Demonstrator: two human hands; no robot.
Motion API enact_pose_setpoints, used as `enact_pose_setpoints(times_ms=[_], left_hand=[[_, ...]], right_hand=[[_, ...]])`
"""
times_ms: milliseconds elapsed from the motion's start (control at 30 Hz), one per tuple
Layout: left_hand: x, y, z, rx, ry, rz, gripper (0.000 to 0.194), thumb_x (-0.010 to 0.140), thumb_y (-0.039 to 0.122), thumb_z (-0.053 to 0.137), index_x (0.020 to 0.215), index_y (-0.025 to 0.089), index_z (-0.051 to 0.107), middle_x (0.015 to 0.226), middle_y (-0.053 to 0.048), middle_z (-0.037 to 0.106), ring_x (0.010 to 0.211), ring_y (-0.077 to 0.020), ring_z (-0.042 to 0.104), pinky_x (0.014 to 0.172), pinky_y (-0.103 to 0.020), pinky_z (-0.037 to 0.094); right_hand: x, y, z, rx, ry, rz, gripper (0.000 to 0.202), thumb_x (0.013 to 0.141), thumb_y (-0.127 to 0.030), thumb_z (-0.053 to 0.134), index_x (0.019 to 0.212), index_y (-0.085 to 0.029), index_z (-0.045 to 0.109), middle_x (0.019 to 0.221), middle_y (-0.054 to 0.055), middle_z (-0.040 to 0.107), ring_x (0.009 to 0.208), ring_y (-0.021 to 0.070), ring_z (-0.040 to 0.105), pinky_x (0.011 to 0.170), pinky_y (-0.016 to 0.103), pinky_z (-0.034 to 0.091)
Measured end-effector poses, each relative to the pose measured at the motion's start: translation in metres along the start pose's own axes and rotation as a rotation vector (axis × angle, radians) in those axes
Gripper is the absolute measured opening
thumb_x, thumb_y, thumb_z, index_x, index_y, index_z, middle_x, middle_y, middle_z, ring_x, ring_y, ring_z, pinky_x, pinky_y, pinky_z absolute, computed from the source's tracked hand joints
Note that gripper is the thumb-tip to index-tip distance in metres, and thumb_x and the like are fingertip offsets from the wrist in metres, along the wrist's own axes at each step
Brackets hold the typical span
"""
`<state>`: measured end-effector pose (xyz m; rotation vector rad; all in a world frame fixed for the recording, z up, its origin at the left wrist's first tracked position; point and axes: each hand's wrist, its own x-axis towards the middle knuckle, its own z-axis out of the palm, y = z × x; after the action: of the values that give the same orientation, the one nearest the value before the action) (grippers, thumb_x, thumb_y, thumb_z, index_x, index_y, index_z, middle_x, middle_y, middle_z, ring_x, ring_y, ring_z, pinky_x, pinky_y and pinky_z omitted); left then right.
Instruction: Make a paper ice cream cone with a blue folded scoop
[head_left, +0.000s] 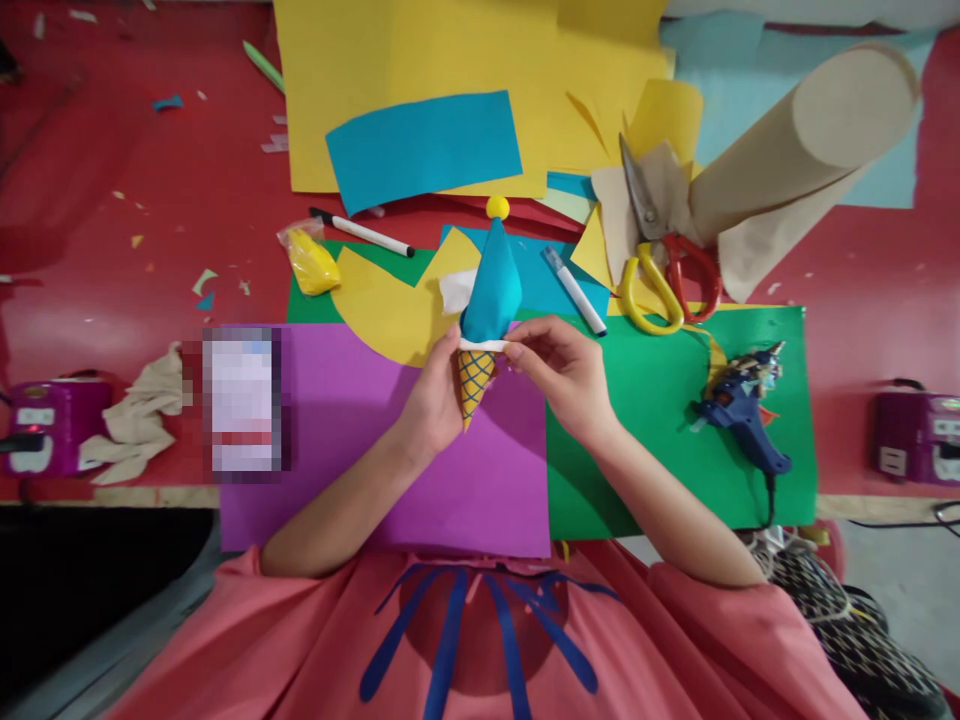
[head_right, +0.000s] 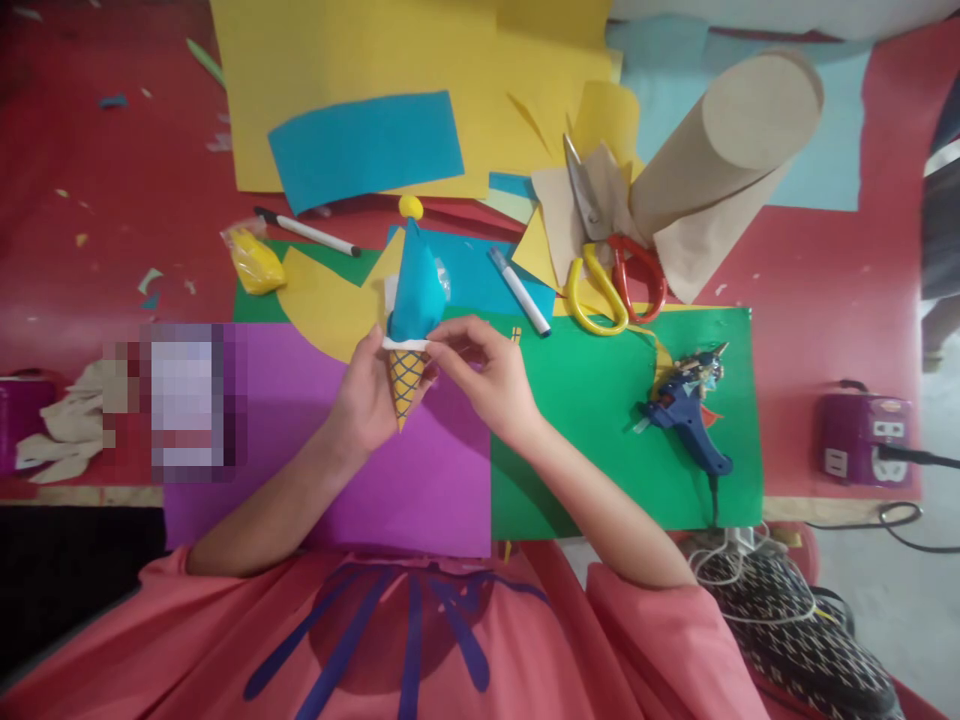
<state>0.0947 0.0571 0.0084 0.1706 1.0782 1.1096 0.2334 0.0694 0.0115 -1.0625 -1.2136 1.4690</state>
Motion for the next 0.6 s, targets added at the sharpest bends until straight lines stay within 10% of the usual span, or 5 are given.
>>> enact_pose_setpoints(times_ms=[233,600], left_hand=[[-0.0028,-0.0032,0.0012,0.03,-0.154,0.121,0.037,0.086,0.053,0.057,0.099,0.02,0.065,0.088,-0.003,0.072,0.08,-0.0159,0.068,0.067,-0.025,0.053],[-0.0069,-0.005,-0.0042,0.066,-0.062,0.165,0.031,0.072,0.046,0.076,0.086,0.023,0.061,0.072,0.005,0.062,0.055,-0.0065,0.055,0.041,-0.017,0.04]], right_hand=[[-0.0023,-0.0005,0.0036,-0.082,0.007,-0.049,0.011,0.083,-0.029,0.07,0.086,-0.02,0.065,0.082,-0.001,0.069,0.068,0.0096,0.067,0.065,0.024,0.057],[-0.0087,-0.0042,0.0044,-0.131,0.035,-0.095,0.004,0.082,-0.022,0.071,0.084,-0.02,0.069,0.084,0.0,0.072,0.075,0.0112,0.068,0.07,0.026,0.056]])
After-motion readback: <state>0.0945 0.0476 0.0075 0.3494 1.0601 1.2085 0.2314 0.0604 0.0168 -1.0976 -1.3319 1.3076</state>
